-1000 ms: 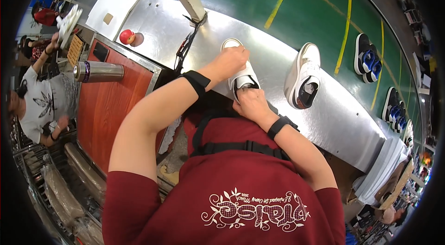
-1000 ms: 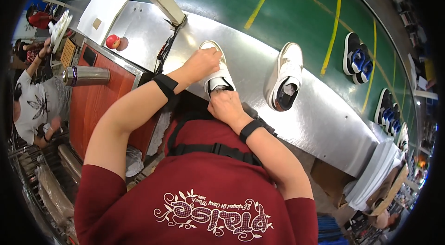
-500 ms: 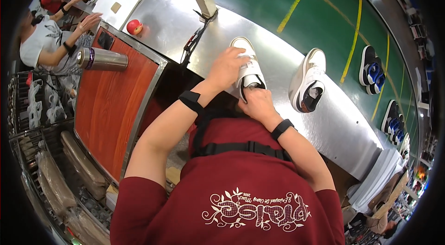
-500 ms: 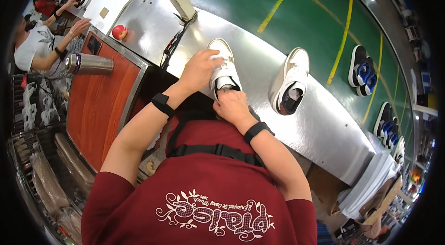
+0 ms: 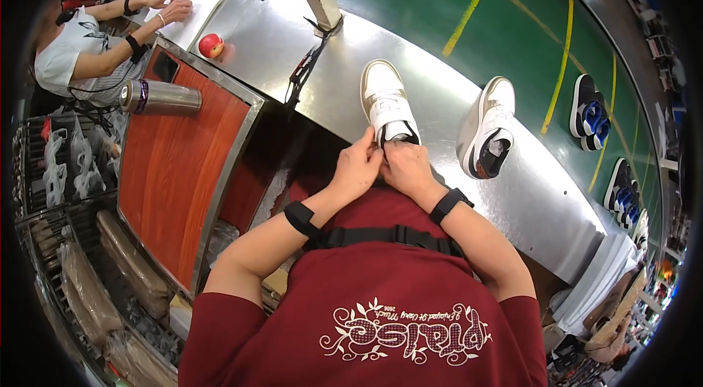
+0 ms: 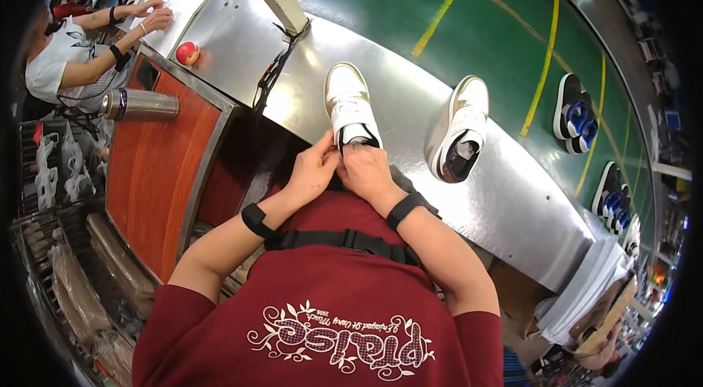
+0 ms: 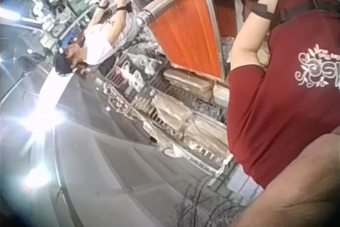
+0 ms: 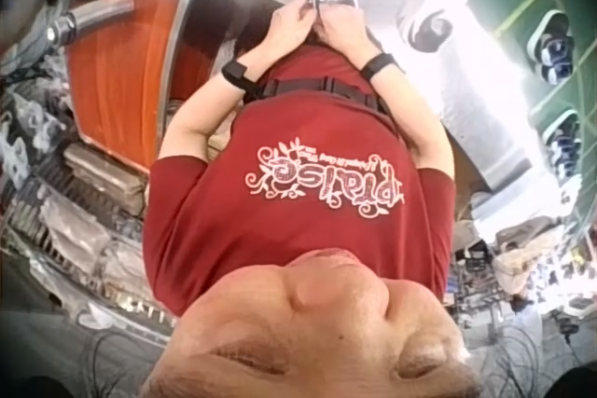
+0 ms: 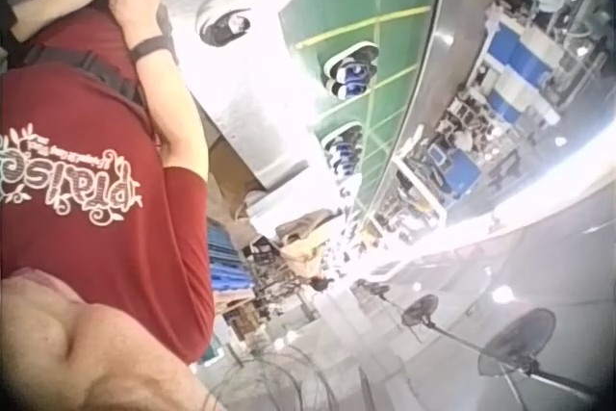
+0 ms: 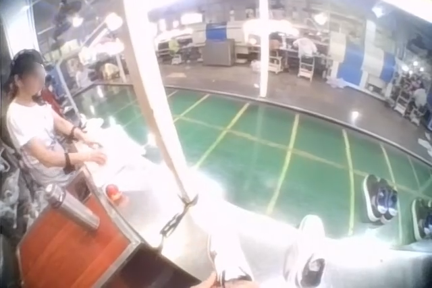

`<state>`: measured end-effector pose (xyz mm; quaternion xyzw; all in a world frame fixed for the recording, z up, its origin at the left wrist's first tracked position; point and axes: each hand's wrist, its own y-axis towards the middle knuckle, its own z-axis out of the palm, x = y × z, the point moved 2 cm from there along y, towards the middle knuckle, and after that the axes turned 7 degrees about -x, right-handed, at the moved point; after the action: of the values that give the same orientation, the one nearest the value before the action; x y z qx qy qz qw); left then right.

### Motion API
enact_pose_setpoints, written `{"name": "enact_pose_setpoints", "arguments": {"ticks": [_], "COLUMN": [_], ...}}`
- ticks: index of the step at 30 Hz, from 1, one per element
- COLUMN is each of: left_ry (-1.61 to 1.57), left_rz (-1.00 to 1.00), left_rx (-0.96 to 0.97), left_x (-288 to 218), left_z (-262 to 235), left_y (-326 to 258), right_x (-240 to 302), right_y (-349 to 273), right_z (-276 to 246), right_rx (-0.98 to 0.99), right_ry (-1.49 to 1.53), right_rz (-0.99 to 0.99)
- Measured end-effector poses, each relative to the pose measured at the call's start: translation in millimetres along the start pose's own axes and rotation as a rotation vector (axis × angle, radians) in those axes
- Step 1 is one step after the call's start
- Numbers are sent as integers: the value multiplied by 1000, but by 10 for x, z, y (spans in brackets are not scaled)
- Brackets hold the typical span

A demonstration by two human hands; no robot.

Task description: The recorder is checking shoes and placing them onto a conveyor belt for processing.

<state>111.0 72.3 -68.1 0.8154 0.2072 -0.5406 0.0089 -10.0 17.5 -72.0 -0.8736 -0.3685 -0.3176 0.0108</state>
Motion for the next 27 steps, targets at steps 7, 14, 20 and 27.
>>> {"name": "enact_pose_setpoints", "arguments": {"ticks": [7,14,20,27], "left_ry": [215,411,561,209], "left_rz": [82,174,273,36], "left_rx": [112,-121,-52,-138], "left_x": [4,-108,-215,-162], "left_z": [-120,-113,95,65], "left_y": [100,113,219,182], "right_x": [6,-13,-293,-344], "right_y": [24,50,185,212], "right_z": [-19,-453,-172,57], "right_rx": [72,-194,-95,-112], "right_ry": [-34,57,23,-84], "right_rz": [6,219,307,289]}}
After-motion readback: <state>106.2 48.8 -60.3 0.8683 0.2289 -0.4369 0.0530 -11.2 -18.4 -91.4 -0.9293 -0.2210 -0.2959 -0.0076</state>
